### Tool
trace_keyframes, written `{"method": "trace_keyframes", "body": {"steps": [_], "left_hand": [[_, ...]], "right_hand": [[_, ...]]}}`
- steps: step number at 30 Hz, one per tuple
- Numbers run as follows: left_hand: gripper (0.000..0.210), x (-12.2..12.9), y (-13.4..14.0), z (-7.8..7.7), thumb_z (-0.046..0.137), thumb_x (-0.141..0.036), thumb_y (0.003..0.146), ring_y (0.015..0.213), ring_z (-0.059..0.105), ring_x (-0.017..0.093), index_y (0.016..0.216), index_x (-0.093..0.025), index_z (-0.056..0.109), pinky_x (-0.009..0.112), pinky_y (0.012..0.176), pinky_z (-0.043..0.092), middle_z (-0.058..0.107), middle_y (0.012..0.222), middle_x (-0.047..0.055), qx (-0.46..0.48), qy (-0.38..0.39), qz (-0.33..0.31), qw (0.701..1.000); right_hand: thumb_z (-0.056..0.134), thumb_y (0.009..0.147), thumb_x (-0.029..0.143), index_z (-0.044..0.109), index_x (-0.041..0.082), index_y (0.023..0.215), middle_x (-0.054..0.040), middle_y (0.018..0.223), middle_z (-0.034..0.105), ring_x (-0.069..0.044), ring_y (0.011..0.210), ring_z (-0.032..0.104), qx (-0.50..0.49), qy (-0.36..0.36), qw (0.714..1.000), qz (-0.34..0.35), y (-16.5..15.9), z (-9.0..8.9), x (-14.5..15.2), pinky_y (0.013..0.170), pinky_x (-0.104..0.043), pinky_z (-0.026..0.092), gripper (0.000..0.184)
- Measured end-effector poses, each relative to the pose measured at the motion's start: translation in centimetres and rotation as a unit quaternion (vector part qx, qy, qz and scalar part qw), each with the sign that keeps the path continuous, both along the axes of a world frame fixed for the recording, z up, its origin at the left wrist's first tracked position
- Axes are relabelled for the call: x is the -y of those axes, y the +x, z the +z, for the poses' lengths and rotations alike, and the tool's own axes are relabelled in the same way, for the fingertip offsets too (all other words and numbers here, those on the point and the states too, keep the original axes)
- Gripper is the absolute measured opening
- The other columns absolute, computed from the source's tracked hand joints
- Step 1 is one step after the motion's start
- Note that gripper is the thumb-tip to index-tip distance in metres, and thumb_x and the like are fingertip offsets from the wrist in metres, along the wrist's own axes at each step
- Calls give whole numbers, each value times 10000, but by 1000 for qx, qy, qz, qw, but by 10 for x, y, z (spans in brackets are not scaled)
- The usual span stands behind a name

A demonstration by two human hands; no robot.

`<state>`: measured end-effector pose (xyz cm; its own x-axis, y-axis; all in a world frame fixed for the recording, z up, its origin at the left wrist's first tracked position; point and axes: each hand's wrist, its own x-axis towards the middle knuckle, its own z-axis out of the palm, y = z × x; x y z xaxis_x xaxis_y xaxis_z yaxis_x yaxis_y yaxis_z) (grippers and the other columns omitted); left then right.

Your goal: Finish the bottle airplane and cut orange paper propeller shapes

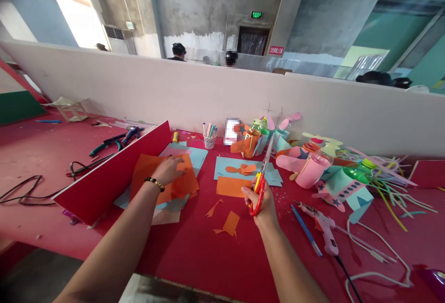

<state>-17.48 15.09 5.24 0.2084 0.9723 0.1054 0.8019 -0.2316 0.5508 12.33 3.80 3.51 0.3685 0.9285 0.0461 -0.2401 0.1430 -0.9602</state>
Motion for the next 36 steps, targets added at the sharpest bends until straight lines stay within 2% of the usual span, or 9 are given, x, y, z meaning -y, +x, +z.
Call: {"method": "trace_keyframes", "body": {"steps": [3,6,8,12,16,22,29,33,36], "left_hand": [[330,13,27,12,537,-433,784,886,594,216,969,-170,610,302,768,437,642,984,97,121,42,26,991],[391,33,76,15,551,-507,789,726,614,154,976,-166,598,255,650,465,659,840,56,306,-83,-110,942],[434,42,104,9,645,-511,717,545,567,112,956,-152,596,230,532,447,615,661,11,357,-195,-158,899],[397,49,130,-8,772,-423,590,470,518,71,746,-126,559,200,471,443,566,583,-21,455,-270,-127,839],[428,53,131,-18,816,-332,538,505,527,72,804,-143,540,221,499,498,562,603,-43,530,-292,-92,791],[296,59,134,-19,755,-243,602,466,525,78,781,-137,544,223,488,484,543,539,-48,546,-262,-89,791],[118,57,125,-19,602,-128,627,552,600,95,742,-116,623,234,588,515,602,660,8,536,-284,-99,789],[127,57,122,-14,543,-163,638,546,604,112,708,-102,631,276,598,537,614,729,41,550,-319,-93,766],[117,58,122,-12,612,-216,662,553,597,114,711,-111,597,283,590,538,595,695,27,550,-320,-103,765]], "right_hand": [[816,563,225,508,217,850,104,639,487,-52,409,485,-24,22,999,4,1,-1,-7,374,-184,384,422],[812,571,219,503,217,845,111,602,482,-49,386,476,-35,28,999,0,0,-5,-9,367,-177,379,413],[810,573,214,508,218,854,111,605,485,-49,390,481,-44,21,999,-4,1,-9,-7,372,-177,389,412],[788,588,200,518,226,865,109,632,481,-47,407,491,-48,17,999,-4,5,-11,-3,389,-181,409,388],[762,580,167,511,228,852,92,683,508,-53,465,510,-70,2,998,-8,8,-7,-4,414,-181,427,375],[745,550,160,478,235,852,12,735,681,-127,577,583,-94,11,996,-10,10,-9,-10,390,-173,383,410],[664,620,134,503,231,830,25,645,671,-134,514,560,-79,79,993,44,16,-13,-11,445,-255,436,282],[629,647,116,499,231,846,25,649,671,-139,543,572,-23,115,993,30,13,-10,-8,444,-245,442,264],[618,641,118,484,234,838,30,644,671,-143,533,579,9,123,992,28,10,-8,-6,440,-245,446,265]]}}
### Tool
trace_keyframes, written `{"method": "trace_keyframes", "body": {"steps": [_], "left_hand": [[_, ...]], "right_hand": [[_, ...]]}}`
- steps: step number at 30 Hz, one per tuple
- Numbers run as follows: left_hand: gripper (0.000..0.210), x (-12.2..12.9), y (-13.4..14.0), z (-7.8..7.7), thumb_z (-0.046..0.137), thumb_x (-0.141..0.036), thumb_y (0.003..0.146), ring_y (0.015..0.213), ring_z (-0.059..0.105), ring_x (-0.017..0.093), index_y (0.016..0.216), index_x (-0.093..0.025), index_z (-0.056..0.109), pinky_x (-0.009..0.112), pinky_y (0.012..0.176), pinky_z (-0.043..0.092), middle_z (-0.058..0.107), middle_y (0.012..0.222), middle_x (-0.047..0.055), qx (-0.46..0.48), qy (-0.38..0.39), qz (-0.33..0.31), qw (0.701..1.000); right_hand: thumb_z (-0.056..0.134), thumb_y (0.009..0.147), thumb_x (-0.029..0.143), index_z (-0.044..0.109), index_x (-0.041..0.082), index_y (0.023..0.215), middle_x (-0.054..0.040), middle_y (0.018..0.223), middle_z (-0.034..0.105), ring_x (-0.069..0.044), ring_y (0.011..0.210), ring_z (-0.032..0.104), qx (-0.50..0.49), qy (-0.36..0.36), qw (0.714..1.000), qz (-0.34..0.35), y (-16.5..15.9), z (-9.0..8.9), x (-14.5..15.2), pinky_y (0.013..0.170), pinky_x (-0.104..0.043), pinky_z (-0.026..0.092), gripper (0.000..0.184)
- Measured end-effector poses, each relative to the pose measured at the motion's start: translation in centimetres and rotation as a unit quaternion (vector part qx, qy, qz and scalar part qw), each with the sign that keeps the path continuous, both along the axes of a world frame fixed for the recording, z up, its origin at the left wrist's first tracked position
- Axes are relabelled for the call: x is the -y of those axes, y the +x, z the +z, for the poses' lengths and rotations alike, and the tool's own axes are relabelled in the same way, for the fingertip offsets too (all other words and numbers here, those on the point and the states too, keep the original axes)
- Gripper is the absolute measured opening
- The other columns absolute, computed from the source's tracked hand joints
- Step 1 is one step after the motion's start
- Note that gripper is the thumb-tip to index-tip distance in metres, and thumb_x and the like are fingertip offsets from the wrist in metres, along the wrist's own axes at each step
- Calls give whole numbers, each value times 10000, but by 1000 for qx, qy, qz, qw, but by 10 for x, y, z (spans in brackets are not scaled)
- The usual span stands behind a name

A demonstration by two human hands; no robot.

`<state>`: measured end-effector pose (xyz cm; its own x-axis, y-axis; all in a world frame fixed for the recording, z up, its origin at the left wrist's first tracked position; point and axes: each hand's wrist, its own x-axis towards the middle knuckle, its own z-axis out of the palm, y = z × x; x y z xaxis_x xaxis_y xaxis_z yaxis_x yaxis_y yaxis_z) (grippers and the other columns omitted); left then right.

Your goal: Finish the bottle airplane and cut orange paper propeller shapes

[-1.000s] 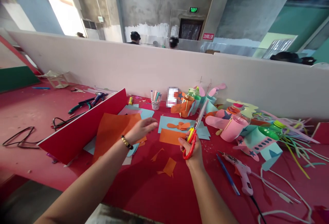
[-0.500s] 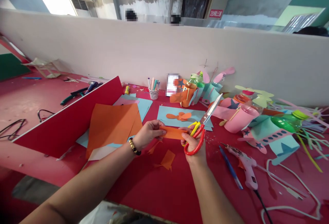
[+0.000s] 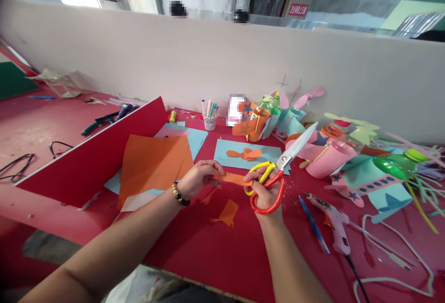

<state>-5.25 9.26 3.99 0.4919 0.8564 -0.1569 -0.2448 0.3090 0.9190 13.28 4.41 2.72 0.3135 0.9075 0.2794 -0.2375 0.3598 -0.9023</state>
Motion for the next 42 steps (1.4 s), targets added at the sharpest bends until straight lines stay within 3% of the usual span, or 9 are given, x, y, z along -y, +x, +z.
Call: {"method": "trace_keyframes", "body": {"steps": [3,7,11,15,20,26,32,42], "left_hand": [[252,0,0,-2,736,-231,616,524,565,93,722,-136,529,243,540,511,560,610,-17,-23,41,9,999],[360,-2,-2,-2,781,-238,583,528,548,74,796,-157,501,209,500,483,537,657,-44,-28,79,26,996],[382,-4,-5,-2,801,-252,565,523,535,60,797,-148,515,206,509,480,532,681,-40,-47,108,16,993],[394,-5,-6,-5,813,-289,552,544,556,77,816,-134,565,232,530,496,560,697,-22,-67,97,-6,993],[352,-3,-6,-5,783,-361,601,492,552,81,823,-114,664,228,526,480,604,620,1,-141,71,-49,986],[310,-3,-5,-5,791,-357,579,459,541,79,727,-112,674,213,489,463,618,602,9,-155,61,-35,985],[377,-3,-4,-10,760,-478,573,477,560,115,650,-124,654,237,494,482,553,529,-14,-187,46,-42,980],[317,-3,-2,-14,784,-402,531,555,545,117,637,-119,687,232,535,488,608,587,16,-175,64,-25,982]], "right_hand": [[628,651,152,479,242,835,30,661,673,-140,508,573,8,-27,1000,8,-2,3,3,449,-258,458,254],[672,697,284,473,250,831,-11,787,685,-167,564,604,34,-83,996,25,-1,3,5,443,-274,470,242],[777,638,283,451,249,863,-9,819,674,-155,571,609,108,-121,985,55,1,-2,5,478,-273,497,397],[783,645,268,438,248,846,75,651,620,-106,454,567,133,-145,979,50,-3,-4,5,460,-232,484,400],[777,652,309,417,243,833,95,563,589,-113,409,567,134,-163,974,78,-5,2,7,411,-209,449,408],[780,649,289,423,233,842,78,576,602,-122,426,580,120,-170,972,107,-2,6,8,425,-218,447,409],[784,641,271,436,231,851,66,618,617,-114,448,571,114,-182,969,125,-1,6,9,449,-221,440,408],[797,614,252,448,232,854,68,626,623,-106,449,564,131,-186,966,119,-2,6,8,459,-221,439,424]]}}
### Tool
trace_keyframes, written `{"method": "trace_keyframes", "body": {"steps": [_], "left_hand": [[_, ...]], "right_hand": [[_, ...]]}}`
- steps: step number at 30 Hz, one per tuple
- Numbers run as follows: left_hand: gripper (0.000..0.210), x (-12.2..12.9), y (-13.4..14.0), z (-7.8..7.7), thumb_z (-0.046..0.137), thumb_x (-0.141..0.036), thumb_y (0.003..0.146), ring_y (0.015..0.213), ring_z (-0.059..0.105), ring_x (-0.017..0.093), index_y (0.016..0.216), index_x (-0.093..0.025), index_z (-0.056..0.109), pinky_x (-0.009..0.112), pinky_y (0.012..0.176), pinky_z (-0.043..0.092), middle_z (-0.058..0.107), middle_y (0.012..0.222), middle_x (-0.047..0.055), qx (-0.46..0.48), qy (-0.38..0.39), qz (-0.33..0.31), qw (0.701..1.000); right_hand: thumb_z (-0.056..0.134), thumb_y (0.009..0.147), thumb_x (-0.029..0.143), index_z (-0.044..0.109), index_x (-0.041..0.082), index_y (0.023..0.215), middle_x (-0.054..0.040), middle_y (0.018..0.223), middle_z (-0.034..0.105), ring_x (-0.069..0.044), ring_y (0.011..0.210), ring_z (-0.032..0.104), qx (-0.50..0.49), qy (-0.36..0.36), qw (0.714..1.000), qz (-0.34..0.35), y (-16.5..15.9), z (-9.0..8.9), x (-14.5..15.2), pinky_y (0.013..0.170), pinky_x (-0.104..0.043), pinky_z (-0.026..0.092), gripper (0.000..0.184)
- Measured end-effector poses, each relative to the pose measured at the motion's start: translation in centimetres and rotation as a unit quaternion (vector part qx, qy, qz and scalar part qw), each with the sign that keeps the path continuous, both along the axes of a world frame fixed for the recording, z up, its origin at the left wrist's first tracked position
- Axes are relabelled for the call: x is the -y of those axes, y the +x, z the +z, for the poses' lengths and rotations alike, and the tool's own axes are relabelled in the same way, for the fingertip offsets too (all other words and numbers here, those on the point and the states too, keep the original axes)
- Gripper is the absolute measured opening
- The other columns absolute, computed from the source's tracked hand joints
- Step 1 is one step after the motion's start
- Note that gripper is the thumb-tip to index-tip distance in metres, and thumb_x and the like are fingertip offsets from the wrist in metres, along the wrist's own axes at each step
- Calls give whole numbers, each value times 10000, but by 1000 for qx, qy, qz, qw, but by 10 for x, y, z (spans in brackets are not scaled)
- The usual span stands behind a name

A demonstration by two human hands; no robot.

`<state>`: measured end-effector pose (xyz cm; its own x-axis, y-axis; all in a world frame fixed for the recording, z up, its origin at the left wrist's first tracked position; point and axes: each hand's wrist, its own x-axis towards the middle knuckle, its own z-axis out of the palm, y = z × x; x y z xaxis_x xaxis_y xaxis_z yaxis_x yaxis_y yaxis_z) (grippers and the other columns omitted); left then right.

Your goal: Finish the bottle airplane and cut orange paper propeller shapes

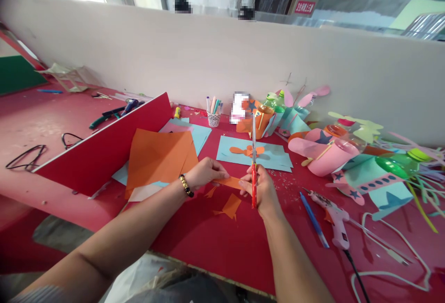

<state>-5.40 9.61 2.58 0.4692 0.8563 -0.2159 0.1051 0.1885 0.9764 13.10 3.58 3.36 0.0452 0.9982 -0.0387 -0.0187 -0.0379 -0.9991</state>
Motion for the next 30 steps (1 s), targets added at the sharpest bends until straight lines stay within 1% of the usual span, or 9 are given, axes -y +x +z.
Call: {"method": "trace_keyframes", "body": {"steps": [4,7,11,15,18,20,23,25,30], "left_hand": [[296,-1,-3,0,730,-412,595,572,553,120,677,-129,705,215,548,449,638,610,25,-54,47,-12,997],[301,0,-4,1,687,-435,643,584,533,112,713,-145,720,195,534,401,648,628,16,-113,110,-48,986],[260,4,0,0,664,-408,674,581,515,106,732,-163,728,184,523,374,650,638,3,-137,166,-89,972],[204,5,3,0,666,-348,664,548,491,98,701,-155,723,185,494,352,632,607,0,-127,145,-90,977],[208,0,-2,3,684,-337,635,536,492,99,691,-140,722,194,491,355,625,589,6,-117,115,-85,983],[196,-5,-10,6,693,-313,618,552,524,108,683,-129,718,200,522,387,638,595,17,-105,108,-82,985],[184,-12,-20,11,666,-294,643,563,575,126,693,-121,702,218,572,437,649,595,32,-75,105,-101,986],[183,-14,-25,13,644,-298,670,568,596,137,697,-123,687,225,579,450,649,591,37,-75,116,-107,985],[190,-14,-27,17,616,-315,717,593,601,136,715,-136,679,215,577,437,665,619,41,-123,171,-96,973]], "right_hand": [[788,620,259,452,233,853,69,620,623,-108,447,563,3,-2,1000,2,1,0,0,457,-222,440,410],[795,589,275,456,237,840,74,603,618,-116,426,561,6,-12,1000,-3,-1,-4,-1,446,-231,443,424],[795,567,263,451,248,839,86,571,595,-125,401,552,25,-27,999,19,-7,-13,-4,420,-241,439,439],[794,561,228,452,251,839,99,548,567,-123,398,547,36,-26,999,30,-8,-14,-4,424,-242,443,441],[770,614,211,458,241,838,98,563,565,-111,426,556,17,-19,999,42,-2,-6,-1,463,-236,451,385],[763,638,215,465,236,843,95,585,571,-105,437,558,2,-15,999,30,4,1,2,472,-230,448,362],[770,646,229,469,233,852,90,612,586,-102,445,563,-17,-13,1000,12,10,8,3,465,-221,438,366],[771,652,232,469,232,854,88,608,590,-104,448,566,-23,-11,1000,11,11,9,4,470,-222,443,363],[761,669,248,471,232,868,83,601,607,-126,450,596,-25,-12,1000,-3,11,6,3,462,-235,460,352]]}}
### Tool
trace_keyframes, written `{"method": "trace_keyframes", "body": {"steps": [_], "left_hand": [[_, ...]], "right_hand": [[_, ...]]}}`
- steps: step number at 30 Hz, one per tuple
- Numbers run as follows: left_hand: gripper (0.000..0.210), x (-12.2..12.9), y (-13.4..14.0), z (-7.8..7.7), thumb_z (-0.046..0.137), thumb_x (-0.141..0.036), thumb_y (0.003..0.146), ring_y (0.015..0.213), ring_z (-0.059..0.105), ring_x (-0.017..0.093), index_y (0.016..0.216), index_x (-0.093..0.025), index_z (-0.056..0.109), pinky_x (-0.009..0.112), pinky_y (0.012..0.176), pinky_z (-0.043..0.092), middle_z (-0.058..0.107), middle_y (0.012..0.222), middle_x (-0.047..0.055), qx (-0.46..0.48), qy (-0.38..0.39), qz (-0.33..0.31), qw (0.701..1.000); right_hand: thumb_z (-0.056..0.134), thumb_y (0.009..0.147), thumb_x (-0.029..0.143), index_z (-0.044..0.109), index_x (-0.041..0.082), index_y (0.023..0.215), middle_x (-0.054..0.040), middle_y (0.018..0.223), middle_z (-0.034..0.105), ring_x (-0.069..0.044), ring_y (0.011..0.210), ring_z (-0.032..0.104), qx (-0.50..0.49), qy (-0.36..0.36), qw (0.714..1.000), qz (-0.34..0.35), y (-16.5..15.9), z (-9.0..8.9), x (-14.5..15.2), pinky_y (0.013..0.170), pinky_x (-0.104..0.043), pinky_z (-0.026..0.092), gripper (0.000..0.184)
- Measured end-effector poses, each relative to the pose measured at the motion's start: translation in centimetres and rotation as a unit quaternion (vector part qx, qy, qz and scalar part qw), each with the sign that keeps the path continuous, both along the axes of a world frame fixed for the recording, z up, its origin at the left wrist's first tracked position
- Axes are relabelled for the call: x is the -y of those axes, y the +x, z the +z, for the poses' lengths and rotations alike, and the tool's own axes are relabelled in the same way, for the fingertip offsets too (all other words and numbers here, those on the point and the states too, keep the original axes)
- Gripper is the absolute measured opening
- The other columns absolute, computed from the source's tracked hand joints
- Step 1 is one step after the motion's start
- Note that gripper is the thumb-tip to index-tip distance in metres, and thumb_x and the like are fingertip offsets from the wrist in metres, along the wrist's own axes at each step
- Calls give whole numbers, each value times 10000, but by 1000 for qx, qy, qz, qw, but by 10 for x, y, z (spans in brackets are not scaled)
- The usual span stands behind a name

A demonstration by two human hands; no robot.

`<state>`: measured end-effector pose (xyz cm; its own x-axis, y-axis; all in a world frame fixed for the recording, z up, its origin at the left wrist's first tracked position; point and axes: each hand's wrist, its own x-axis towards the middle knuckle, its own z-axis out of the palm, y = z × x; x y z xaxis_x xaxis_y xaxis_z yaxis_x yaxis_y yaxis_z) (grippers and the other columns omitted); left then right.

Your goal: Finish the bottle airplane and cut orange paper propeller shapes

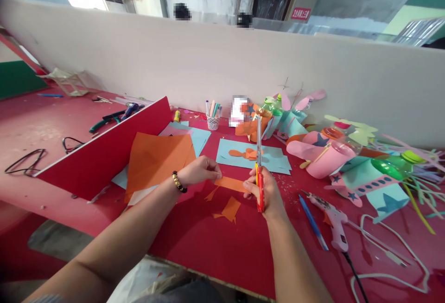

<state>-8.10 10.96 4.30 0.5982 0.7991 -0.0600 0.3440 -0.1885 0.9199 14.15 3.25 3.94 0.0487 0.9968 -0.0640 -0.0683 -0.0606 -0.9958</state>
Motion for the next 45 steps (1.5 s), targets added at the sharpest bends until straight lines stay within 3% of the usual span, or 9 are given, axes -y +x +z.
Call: {"method": "trace_keyframes", "body": {"steps": [5,11,14,21,25,30,35,38,45], "left_hand": [[201,-3,-4,1,629,-337,718,606,586,126,705,-142,675,215,585,431,664,630,32,-9,10,-15,1000],[342,-9,2,-9,647,-477,715,581,554,98,686,-144,577,219,572,448,612,633,21,152,-88,154,972],[399,-1,14,-13,666,-532,692,566,544,99,729,-162,521,209,512,442,583,630,5,194,-140,183,953],[387,18,34,-16,750,-458,639,650,589,106,763,-142,565,219,577,483,615,731,27,288,-225,161,917],[354,19,28,-10,782,-332,624,775,624,140,894,-147,647,243,659,505,647,897,55,343,-235,110,903],[575,18,22,-3,800,-198,579,794,615,147,1119,-205,604,231,592,503,580,1204,97,374,-218,16,901],[375,13,22,-8,791,-263,618,708,612,132,925,-151,607,221,562,498,657,928,68,363,-178,42,914],[344,12,23,-12,809,-255,594,660,613,114,811,-140,567,223,578,501,655,836,40,366,-184,76,909],[288,15,26,-11,759,-307,670,642,641,135,775,-131,557,229,605,495,642,669,42,354,-219,107,903]], "right_hand": [[745,682,280,463,229,896,59,648,647,-165,486,645,7,-3,1000,10,5,-3,0,480,-270,504,358],[756,675,269,462,220,874,53,621,650,-156,517,655,31,71,994,-76,10,-17,-11,478,-231,496,358],[756,675,259,470,224,878,62,637,638,-141,511,645,27,97,985,-140,5,-23,-13,463,-212,482,352],[771,658,247,475,221,868,53,682,637,-135,535,648,46,99,985,-134,-16,-20,-5,500,-225,501,364],[751,682,250,481,221,886,53,652,644,-143,530,653,-44,61,993,-89,-24,-23,-3,501,-235,512,340],[741,666,240,499,210,824,60,585,622,-140,455,624,-148,-9,986,-75,-25,-26,-3,408,-212,461,291],[719,690,254,490,204,787,44,499,607,-122,392,571,-157,-19,986,-51,-22,-23,-5,352,-177,380,254],[713,716,330,477,207,814,-5,613,678,-123,417,582,-160,-7,987,-31,-21,-21,-4,354,-178,367,284],[783,648,310,470,214,887,-12,685,710,-105,406,557,-104,44,992,-58,-27,-20,-2,358,-179,358,406]]}}
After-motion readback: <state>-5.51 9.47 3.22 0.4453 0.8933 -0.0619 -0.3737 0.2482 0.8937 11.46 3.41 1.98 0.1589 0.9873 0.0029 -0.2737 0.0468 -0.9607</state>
